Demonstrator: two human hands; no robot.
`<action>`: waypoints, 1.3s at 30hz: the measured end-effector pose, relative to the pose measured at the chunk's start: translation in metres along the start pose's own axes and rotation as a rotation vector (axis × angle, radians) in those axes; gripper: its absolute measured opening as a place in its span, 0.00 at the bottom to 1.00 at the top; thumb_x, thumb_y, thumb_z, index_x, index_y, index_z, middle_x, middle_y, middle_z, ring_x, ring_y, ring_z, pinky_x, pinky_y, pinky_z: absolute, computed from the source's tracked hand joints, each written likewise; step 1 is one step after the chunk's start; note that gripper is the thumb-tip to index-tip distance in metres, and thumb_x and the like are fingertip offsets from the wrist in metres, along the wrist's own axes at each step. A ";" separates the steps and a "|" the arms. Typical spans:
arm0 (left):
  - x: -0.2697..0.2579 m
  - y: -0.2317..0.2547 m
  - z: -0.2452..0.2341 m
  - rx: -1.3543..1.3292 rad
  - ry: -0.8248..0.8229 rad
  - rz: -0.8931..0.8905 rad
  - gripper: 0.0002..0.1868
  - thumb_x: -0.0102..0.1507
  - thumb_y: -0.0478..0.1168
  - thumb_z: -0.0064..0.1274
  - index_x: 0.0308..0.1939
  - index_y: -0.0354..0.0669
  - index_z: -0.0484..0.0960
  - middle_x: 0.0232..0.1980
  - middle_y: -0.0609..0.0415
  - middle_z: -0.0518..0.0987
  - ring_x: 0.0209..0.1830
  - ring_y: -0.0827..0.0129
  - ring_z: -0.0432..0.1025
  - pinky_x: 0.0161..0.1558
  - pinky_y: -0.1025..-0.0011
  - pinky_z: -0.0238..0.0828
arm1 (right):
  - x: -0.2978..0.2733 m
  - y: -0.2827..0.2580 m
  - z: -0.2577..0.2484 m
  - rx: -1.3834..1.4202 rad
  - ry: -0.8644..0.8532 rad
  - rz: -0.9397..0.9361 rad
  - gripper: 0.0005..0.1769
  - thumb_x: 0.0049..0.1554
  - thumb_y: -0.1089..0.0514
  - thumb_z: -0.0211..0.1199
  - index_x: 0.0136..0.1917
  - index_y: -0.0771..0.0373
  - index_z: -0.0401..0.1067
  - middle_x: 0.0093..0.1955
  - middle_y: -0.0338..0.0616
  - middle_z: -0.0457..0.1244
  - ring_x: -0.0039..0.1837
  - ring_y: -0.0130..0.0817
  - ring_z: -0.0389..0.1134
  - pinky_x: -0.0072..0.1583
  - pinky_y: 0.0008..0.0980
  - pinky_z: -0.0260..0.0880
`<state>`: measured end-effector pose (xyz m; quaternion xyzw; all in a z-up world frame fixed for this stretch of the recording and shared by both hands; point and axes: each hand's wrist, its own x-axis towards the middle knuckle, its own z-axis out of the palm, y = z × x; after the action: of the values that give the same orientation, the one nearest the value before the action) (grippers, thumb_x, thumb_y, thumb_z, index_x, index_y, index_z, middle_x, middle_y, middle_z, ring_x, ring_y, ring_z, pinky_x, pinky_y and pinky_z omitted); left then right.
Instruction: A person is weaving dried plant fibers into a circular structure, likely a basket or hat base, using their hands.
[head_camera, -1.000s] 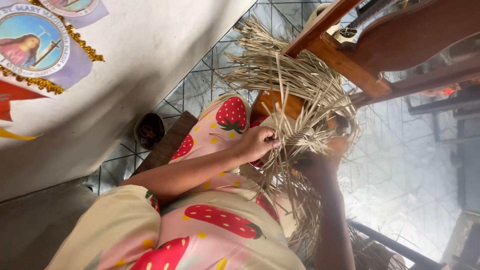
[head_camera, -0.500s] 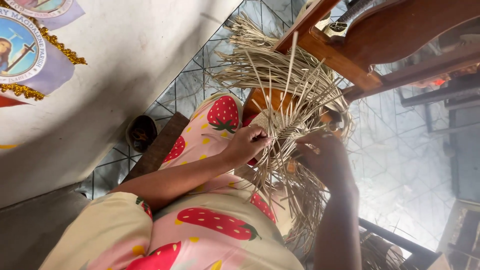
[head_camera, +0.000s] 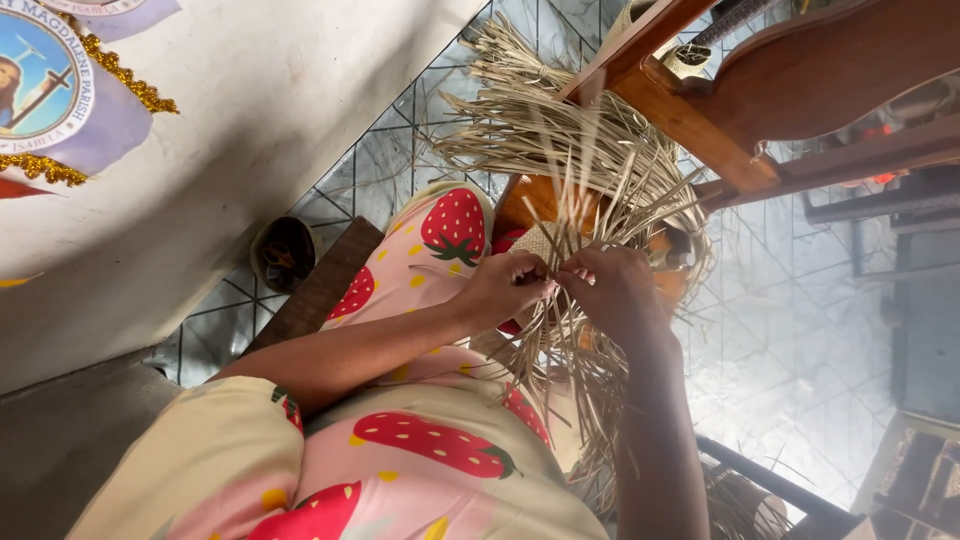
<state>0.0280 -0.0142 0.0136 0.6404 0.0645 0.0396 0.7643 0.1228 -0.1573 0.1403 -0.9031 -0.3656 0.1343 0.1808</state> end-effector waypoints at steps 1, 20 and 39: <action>-0.001 0.002 0.000 -0.007 -0.007 -0.020 0.07 0.64 0.37 0.61 0.42 0.37 0.83 0.35 0.47 0.79 0.36 0.67 0.75 0.38 0.69 0.74 | -0.001 -0.003 -0.003 -0.039 -0.008 0.007 0.05 0.54 0.55 0.74 0.40 0.57 0.82 0.37 0.42 0.72 0.45 0.42 0.74 0.51 0.42 0.74; 0.007 -0.020 0.008 -0.115 0.009 -0.153 0.07 0.59 0.38 0.63 0.28 0.42 0.83 0.25 0.56 0.75 0.29 0.73 0.67 0.30 0.73 0.61 | -0.016 -0.012 -0.035 -0.608 0.305 0.105 0.17 0.61 0.41 0.73 0.59 0.48 0.80 0.54 0.41 0.69 0.63 0.46 0.68 0.63 0.44 0.59; -0.013 0.047 -0.001 -0.080 0.045 -0.112 0.07 0.68 0.38 0.55 0.40 0.37 0.84 0.27 0.52 0.74 0.27 0.72 0.68 0.30 0.72 0.66 | 0.015 -0.011 -0.012 0.051 -0.287 0.267 0.09 0.57 0.56 0.65 0.49 0.59 0.80 0.38 0.47 0.69 0.47 0.45 0.73 0.51 0.45 0.70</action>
<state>0.0159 -0.0073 0.0600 0.6038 0.1158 0.0137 0.7885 0.1310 -0.1417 0.1545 -0.9104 -0.2609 0.2935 0.1301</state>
